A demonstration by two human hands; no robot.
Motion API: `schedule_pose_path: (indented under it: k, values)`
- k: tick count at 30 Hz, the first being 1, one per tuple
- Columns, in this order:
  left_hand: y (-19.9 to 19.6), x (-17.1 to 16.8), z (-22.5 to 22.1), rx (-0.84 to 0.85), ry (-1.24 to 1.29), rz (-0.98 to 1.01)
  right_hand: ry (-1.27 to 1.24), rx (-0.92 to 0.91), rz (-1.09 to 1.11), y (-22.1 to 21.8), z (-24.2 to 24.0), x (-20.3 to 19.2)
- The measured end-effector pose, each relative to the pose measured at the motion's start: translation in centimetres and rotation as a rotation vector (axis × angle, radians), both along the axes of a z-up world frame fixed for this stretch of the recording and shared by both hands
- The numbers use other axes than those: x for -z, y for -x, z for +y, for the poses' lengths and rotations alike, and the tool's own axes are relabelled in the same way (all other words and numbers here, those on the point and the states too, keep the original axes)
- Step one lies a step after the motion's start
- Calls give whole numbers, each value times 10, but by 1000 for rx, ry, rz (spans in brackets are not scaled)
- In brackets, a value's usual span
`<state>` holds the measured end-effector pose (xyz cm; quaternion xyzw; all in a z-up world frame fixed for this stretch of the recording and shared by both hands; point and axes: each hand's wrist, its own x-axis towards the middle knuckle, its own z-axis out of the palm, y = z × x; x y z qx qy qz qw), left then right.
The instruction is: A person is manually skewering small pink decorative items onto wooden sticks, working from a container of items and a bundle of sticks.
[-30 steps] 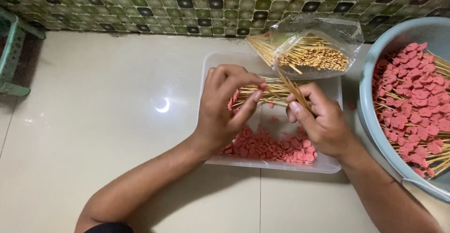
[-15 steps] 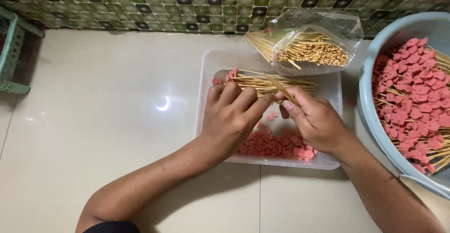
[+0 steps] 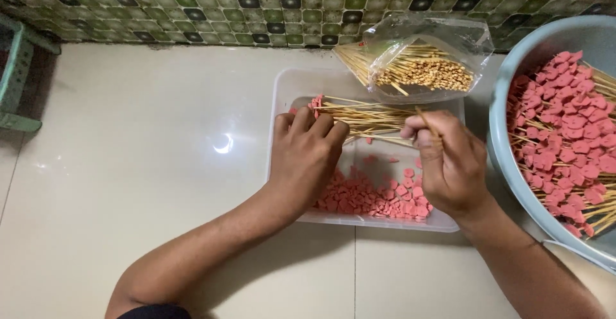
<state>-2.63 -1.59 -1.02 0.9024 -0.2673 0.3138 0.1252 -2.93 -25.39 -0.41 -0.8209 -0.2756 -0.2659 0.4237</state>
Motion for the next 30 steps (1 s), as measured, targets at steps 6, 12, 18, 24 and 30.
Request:
schedule_pose_path:
  k: [6, 12, 18, 24, 30]
  values:
    - [-4, 1, 1, -30, -23, 33, 261, -46, -7, 2, 9, -8]
    - [-5, -17, 2, -52, -18, 12, 359, -64, 61, -3, -8, 18]
    - [-7, -13, 2, -62, -39, 43, 551, -77, 376, -2, 7, -5]
    - [-9, -6, 3, -70, -47, 75, 620, -64, 626, -2, 10, -17]
    - [-8, -23, 4, -94, -36, 172, 543, -21, 550, -3, 16, -24]
